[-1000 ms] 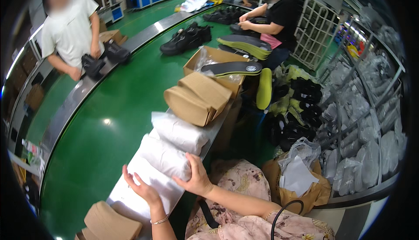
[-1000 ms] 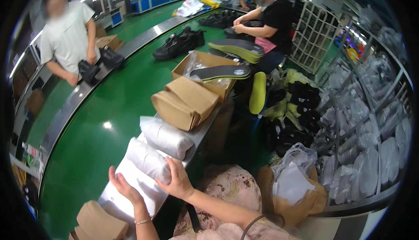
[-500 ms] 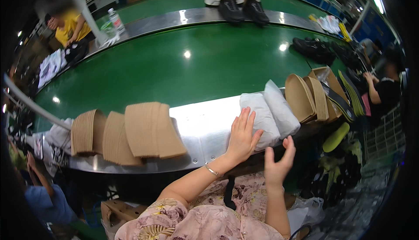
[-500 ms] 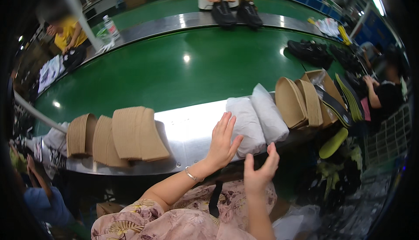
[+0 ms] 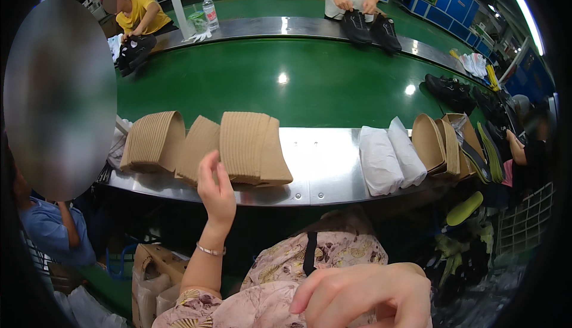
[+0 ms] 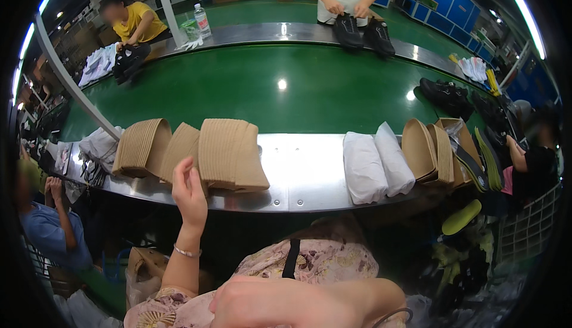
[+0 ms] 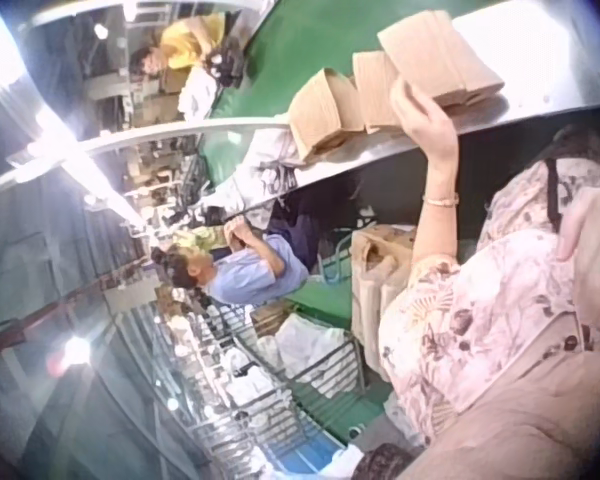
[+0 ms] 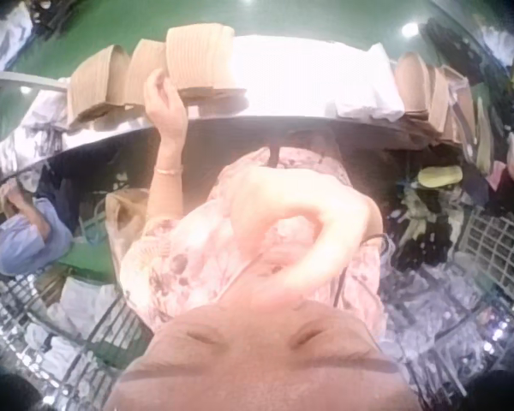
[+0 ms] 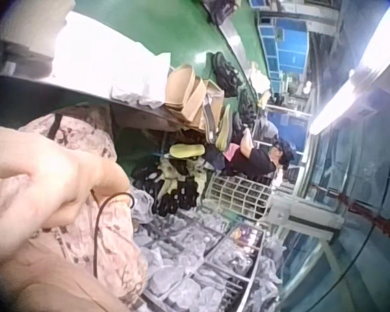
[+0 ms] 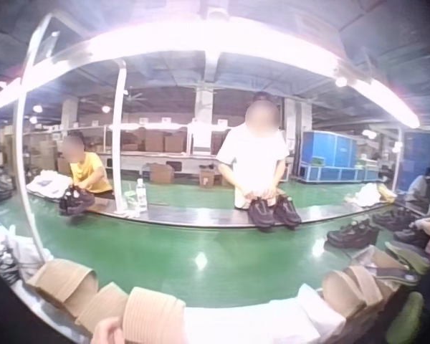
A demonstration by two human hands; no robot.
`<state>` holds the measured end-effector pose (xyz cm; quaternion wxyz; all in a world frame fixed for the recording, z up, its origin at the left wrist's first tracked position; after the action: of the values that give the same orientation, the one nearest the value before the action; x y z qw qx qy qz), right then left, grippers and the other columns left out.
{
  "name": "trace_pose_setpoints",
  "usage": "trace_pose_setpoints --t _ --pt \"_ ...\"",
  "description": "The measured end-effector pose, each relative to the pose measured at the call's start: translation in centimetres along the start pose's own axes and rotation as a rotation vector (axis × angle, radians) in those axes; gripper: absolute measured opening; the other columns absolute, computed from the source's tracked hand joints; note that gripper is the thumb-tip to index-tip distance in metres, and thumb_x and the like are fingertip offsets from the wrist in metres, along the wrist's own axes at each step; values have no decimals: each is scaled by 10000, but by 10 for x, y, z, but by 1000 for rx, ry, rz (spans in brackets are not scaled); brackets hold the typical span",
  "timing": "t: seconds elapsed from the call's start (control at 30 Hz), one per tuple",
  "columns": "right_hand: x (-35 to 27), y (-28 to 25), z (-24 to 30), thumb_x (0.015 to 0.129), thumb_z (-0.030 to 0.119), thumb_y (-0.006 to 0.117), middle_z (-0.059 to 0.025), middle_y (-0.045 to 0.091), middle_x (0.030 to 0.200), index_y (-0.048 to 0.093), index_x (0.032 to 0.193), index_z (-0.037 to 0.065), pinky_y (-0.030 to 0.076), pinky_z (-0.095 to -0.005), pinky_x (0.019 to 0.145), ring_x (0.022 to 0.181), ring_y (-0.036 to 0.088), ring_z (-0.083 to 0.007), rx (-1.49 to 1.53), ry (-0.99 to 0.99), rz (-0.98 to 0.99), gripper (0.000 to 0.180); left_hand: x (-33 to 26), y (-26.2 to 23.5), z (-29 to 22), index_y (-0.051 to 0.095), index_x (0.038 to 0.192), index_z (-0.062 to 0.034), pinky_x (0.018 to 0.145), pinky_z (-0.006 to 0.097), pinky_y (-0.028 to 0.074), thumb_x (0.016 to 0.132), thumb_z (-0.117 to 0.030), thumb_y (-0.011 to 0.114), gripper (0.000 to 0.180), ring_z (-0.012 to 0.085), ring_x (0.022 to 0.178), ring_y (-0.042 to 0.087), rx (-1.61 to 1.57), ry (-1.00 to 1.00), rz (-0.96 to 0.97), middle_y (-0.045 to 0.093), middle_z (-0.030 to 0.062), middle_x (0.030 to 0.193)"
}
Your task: The person wraps shoe lasts in white paper and inserts them into black sneakers on a green conveyor belt.
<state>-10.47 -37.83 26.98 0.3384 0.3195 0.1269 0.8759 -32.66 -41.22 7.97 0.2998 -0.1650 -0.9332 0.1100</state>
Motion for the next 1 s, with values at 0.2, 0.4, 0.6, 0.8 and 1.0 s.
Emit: trace_pose_setpoints --t 0.2,0.4,0.6,0.8,1.0 --pt "40 -23 -53 785 73 626 -191 575 957 593 928 32 464 -398 742 837 574 -272 -194 -2 515 152 43 -49 13 526 1117 43 886 330 435 908 -106 500 257 251 1024 561 415 231 -214 569 174 1108" --pt "85 -84 -226 801 381 622 -256 307 1354 448 1279 60 351 -471 970 1226 348 -409 -1266 103 284 600 92 -67 114 576 1018 48 723 284 456 914 -203 523 277 151 802 568 -17 -406 328 615 81 891" --pt "75 -116 -282 792 498 593 -292 135 1434 364 1366 170 327 -454 1018 1263 293 -474 -1226 448 291 700 60 -16 113 591 787 -12 583 210 384 912 -185 535 221 38 674 460 -433 -549 448 538 -42 725" --pt "70 -186 -229 756 391 667 -272 197 1393 364 1333 142 366 -416 991 1215 373 -437 -1204 446 278 698 21 44 95 590 812 15 603 220 399 930 -179 503 243 49 660 458 -694 -740 340 564 -11 747" --pt "72 -198 -206 733 332 662 -245 279 1309 353 1296 81 387 -394 964 1164 415 -401 -1240 493 266 690 18 52 103 598 874 29 660 224 417 925 -179 508 232 72 729 493 -681 -660 209 579 9 777"
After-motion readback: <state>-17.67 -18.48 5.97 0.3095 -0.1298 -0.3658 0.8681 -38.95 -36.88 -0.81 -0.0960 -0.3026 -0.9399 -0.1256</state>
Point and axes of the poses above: each hand's wrist, its own x-axis towards the middle knuckle, its own y-axis out of the palm, z = x × y, the point moved 4 cm from there along x, towards the middle knuckle
